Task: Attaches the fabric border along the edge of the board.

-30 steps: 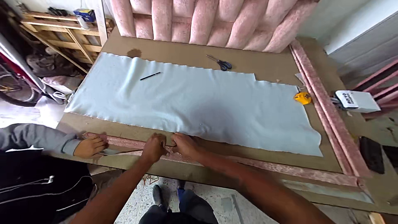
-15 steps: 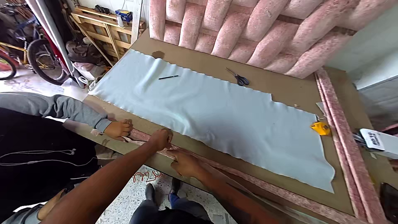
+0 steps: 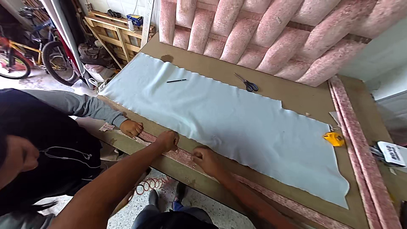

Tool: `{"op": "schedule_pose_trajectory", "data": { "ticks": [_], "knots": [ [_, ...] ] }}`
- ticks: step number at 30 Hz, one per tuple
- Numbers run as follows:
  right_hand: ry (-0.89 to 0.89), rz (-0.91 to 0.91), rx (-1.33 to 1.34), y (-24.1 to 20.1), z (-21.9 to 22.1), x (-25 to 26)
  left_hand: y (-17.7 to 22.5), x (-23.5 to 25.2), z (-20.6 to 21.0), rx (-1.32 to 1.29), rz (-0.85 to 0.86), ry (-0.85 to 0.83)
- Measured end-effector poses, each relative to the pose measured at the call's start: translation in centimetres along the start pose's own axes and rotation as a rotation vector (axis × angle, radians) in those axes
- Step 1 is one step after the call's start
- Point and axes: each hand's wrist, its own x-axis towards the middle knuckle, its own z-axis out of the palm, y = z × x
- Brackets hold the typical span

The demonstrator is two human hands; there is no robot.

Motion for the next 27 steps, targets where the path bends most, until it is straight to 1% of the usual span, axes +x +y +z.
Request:
{"op": "schedule_pose_trajectory", "data": {
  "ticks": [1,4,9,13,20,24,25,26,27],
  "knots": [
    [-0.002,0.004,-0.051,-0.1,-0.2,1.5,0.1,-0.1,-0.1,0.010,-0.005,-0.012],
    [-0.164,0.015,-0.185,0.0,-0.7,4.6,0.3,-0.1,-0.7,0.035,0.000,-0.048],
    [-0.278,0.050,-0.262,-0.6,-1.7,6.0,0.8,0.4,-1.0,0.063,-0.005,-0.089],
    [-0.327,0.065,-0.249,-0.6,-2.0,6.6,1.3,0.8,-1.4,0.091,-0.024,-0.133],
    [-0.359,0.067,-0.256,-0.6,-2.1,7.2,1.2,1.1,-1.5,0.115,-0.016,-0.141],
    [-0.360,0.061,-0.256,-0.4,-2.0,7.4,1.4,1.5,-1.7,0.128,-0.051,-0.175],
    [-0.361,0.059,-0.262,-0.4,-2.0,7.5,1.2,1.4,-1.8,0.122,-0.029,-0.170],
    [-0.362,0.054,-0.267,-0.4,-2.0,7.5,1.0,0.6,-2.0,0.108,0.037,-0.135],
    [-0.364,0.051,-0.271,-0.4,-2.0,7.5,1.5,-1.2,-2.5,0.084,0.131,-0.074]
  ]
}}
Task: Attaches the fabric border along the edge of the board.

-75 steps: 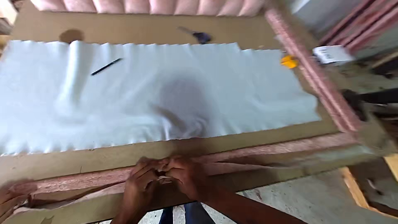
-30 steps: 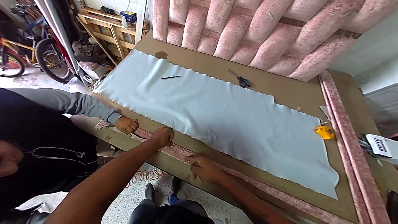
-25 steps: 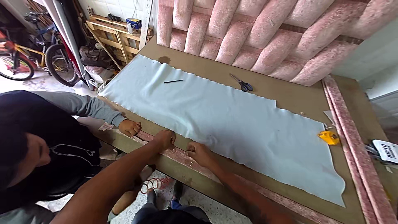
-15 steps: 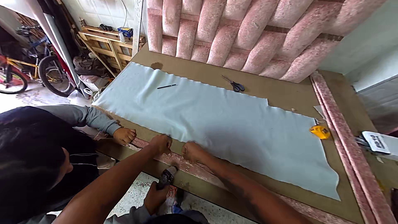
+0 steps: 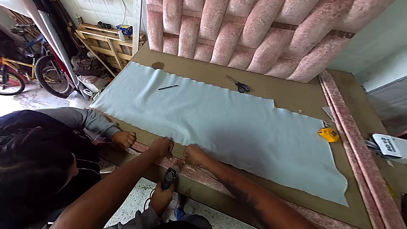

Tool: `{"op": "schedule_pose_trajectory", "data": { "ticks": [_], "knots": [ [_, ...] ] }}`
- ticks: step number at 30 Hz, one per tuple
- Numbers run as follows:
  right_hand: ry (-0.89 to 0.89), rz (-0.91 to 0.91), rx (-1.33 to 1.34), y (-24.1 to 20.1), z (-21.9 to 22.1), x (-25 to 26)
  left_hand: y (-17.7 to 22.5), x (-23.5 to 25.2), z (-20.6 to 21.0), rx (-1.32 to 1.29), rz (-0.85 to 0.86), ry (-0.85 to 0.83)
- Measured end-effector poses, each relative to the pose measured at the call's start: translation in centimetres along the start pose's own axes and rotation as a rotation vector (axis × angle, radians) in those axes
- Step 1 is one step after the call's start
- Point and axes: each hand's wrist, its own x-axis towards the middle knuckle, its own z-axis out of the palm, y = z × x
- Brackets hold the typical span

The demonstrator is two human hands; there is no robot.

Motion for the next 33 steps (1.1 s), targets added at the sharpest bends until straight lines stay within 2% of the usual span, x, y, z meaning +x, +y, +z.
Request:
{"op": "schedule_pose_trajectory", "data": {
  "ticks": [1,2,3,4,5,6,7,8,10,14,19,27,31,33],
  "knots": [
    [-0.001,-0.003,-0.003,0.0,0.0,-0.1,2.4,-3.0,-1.3,-0.002,0.044,0.053],
    [-0.004,-0.006,-0.003,0.0,-0.1,-0.1,7.5,-6.9,-3.9,0.023,-0.101,-0.018],
    [-0.007,-0.004,-0.002,0.0,-0.1,-0.1,13.4,-9.9,-6.8,0.092,-0.381,-0.196],
    [-0.007,-0.003,-0.004,0.0,-0.1,-0.1,12.3,-9.3,-6.5,0.075,-0.326,-0.177],
    [-0.004,-0.003,-0.010,0.0,-0.1,0.0,6.7,-6.2,-3.9,0.035,-0.066,-0.039],
    [-0.003,-0.002,-0.021,-0.1,-0.1,0.1,2.3,-2.4,-1.6,0.018,0.019,0.001],
    [-0.004,-0.004,-0.028,-0.1,-0.2,0.1,0.0,0.5,-0.2,0.019,-0.031,-0.040],
    [-0.005,-0.005,-0.033,-0.2,-0.2,0.0,-0.7,2.2,0.4,0.034,-0.109,-0.086],
    [-0.008,-0.001,-0.035,-0.4,-0.3,-0.1,-0.5,3.1,0.5,0.059,-0.189,-0.119],
    [-0.009,-0.005,-0.049,-0.6,-0.5,-0.2,-0.1,2.8,-0.1,0.072,-0.142,-0.118],
    [0.018,-0.042,-0.069,-0.7,-0.6,-0.5,5.6,-2.7,-3.2,-0.022,-0.167,-0.033],
    [0.025,-0.033,-0.067,-0.6,-0.3,-0.3,4.5,-1.8,-2.5,0.017,-0.136,-0.062],
    [0.031,0.010,-0.048,-0.7,-0.1,-0.3,3.9,-2.3,-0.6,0.106,-0.077,0.090],
    [0.031,0.025,-0.042,-1.0,-0.1,-0.5,3.4,-1.9,-0.3,0.121,-0.073,0.076]
  ]
}}
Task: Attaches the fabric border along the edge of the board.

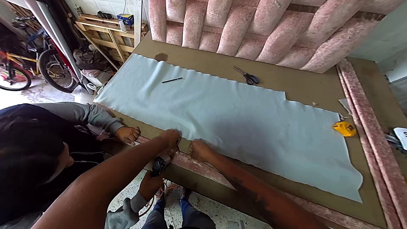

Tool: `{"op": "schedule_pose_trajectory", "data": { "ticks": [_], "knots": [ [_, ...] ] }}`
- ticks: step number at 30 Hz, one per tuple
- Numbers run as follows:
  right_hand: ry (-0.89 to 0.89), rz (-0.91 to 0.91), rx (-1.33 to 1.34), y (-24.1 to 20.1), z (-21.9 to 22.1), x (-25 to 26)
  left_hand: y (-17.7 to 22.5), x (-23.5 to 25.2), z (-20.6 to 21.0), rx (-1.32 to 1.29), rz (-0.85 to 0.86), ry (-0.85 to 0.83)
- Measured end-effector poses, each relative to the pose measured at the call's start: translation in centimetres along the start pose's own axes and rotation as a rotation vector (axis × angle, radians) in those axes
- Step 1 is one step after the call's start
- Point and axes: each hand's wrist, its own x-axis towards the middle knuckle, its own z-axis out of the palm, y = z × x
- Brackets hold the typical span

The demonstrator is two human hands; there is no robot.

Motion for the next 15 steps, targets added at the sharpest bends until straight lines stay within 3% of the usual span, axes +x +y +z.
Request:
{"op": "schedule_pose_trajectory", "data": {
  "ticks": [4,6,11,13,15],
  "knots": [
    [0.032,0.015,0.007,-0.3,0.4,-0.3,-2.8,5.2,0.8,0.088,0.015,-0.223],
    [0.053,0.028,0.016,-0.3,0.8,-0.5,-3.8,6.1,0.6,0.076,0.059,-0.247],
    [0.083,0.079,0.032,-1.0,1.1,-1.3,1.4,-8.1,-8.4,-0.215,-0.020,0.135],
    [0.085,0.103,0.045,-1.3,1.1,-1.4,5.2,-14.4,-14.6,-0.258,-0.122,0.167],
    [0.104,0.112,0.046,-1.3,1.5,-1.5,6.7,-17.8,-17.5,-0.303,-0.207,0.227]
  ]
}}
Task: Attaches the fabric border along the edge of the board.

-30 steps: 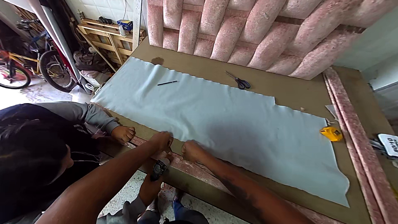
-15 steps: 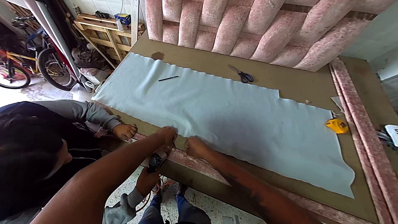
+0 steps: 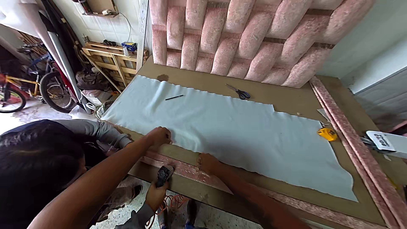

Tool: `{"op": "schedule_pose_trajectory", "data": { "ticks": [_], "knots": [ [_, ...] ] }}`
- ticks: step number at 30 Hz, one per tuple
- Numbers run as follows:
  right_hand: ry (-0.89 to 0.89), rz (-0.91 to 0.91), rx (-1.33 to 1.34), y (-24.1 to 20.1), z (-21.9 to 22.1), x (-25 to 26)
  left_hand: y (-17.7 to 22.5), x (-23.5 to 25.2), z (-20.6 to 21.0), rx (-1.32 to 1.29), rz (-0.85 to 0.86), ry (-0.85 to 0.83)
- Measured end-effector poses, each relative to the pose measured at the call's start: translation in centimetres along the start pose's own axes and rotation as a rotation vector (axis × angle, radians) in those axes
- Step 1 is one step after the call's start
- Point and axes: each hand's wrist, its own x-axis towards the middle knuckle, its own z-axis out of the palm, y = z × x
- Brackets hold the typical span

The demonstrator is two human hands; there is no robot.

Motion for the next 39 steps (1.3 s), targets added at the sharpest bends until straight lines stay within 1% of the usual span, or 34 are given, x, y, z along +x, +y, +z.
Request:
{"op": "schedule_pose_trajectory", "data": {
  "ticks": [1,2,3,4,5,6,7,8,9,11,14,18,20,22,24,26,28,30,33,36,39],
  "knots": [
    [0.016,-0.002,-0.008,0.0,0.2,-0.1,-0.7,0.0,-0.4,-0.009,-0.020,0.005],
    [0.033,-0.003,-0.012,-0.3,0.3,-0.3,-2.9,1.2,-0.4,0.011,0.002,-0.060],
    [0.053,0.002,-0.018,-0.6,0.6,-0.6,-7.5,4.1,0.2,0.083,0.143,-0.174],
    [0.082,0.011,-0.020,-0.9,0.9,-0.9,-16.1,9.9,2.8,0.110,0.617,-0.128],
    [0.117,0.017,-0.019,-1.1,1.3,-1.0,-19.9,13.1,4.6,0.162,0.565,-0.192],
    [0.146,0.017,-0.011,-1.4,1.6,-1.3,-21.4,14.2,5.7,0.219,0.389,-0.272],
    [0.171,0.015,0.000,-1.9,1.9,-1.6,-22.0,14.3,6.6,0.245,0.266,-0.320],
    [0.198,0.009,0.015,-2.5,2.1,-1.9,-22.3,13.8,7.3,0.267,0.194,-0.347],
    [0.224,0.003,0.031,-3.3,2.4,-2.0,-22.7,13.1,7.9,0.287,0.176,-0.349],
    [0.275,-0.016,0.061,-5.1,3.0,-1.9,-24.0,11.7,8.9,0.301,0.233,-0.308],
    [0.354,-0.081,0.150,-7.7,3.5,-1.4,-25.4,11.2,9.7,0.293,0.310,-0.250],
    [0.469,-0.123,0.323,-9.9,4.0,-0.1,-26.1,10.9,10.7,0.362,0.397,-0.191],
    [0.533,-0.149,0.404,-10.4,4.4,1.0,-26.4,11.1,11.3,0.411,0.425,-0.185],
    [0.552,-0.158,0.454,-11.1,4.4,1.9,-27.1,11.6,11.5,0.450,0.437,-0.183],
    [0.560,-0.162,0.524,-11.3,4.6,2.3,-27.5,12.1,12.1,0.467,0.434,-0.196],
    [0.608,-0.180,0.587,-11.7,4.6,2.7,-27.7,12.7,12.2,0.485,0.418,-0.212],
    [0.623,-0.205,0.558,-12.4,4.8,3.5,-28.0,12.8,12.2,0.483,0.427,-0.219],
    [0.580,-0.272,0.445,-13.5,5.5,4.0,-28.4,12.7,12.8,0.444,0.467,-0.210],
    [0.507,-0.355,0.233,-16.0,6.2,4.8,-29.7,12.3,13.4,0.221,0.536,-0.147],
    [0.489,-0.314,0.126,-17.7,7.3,5.4,-31.3,12.2,14.6,0.005,0.552,-0.114],
    [0.501,-0.260,0.142,-18.3,8.0,5.3,-33.0,13.3,15.5,-0.089,0.642,-0.070]
  ]
}}
